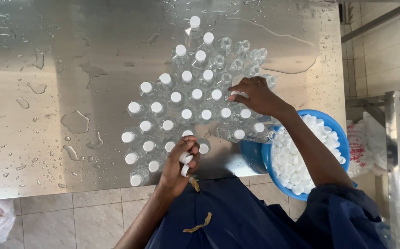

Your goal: The person picks up clear plastic bottles from a stainless steel table and screws white caps onto them. The person then places the capped bottles into a larger group of finished bottles on the left side of the table.

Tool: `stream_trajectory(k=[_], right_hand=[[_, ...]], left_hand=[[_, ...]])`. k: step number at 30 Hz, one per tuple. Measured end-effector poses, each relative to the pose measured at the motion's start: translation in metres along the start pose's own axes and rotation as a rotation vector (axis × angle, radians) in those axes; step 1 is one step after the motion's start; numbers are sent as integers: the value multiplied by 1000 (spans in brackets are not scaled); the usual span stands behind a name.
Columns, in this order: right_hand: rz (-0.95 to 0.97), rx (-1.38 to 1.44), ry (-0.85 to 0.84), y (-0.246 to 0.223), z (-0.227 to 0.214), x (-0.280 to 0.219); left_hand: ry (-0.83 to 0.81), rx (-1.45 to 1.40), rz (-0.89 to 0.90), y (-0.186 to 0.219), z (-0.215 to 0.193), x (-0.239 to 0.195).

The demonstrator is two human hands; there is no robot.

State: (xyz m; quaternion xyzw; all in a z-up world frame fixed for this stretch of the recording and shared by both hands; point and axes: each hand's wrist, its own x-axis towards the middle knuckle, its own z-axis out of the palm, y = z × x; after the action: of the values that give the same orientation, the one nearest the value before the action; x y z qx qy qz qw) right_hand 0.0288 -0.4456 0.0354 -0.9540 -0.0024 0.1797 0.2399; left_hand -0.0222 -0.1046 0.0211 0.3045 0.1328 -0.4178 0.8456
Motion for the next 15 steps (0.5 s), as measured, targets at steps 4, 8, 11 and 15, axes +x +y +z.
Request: stream_trajectory(k=[4,8,11,15], right_hand=[[-13,182,-47,24,0,18],[-41,298,19,33,5,26],[-61,312,60,26,7,19],[3,-90,232,34,33,7]], left_hand=[[7,-5,47,-3,0,3],[50,11,41,0,10,6],[59,-2,49,-1,15,6],[51,-77,65,-4,14,16]])
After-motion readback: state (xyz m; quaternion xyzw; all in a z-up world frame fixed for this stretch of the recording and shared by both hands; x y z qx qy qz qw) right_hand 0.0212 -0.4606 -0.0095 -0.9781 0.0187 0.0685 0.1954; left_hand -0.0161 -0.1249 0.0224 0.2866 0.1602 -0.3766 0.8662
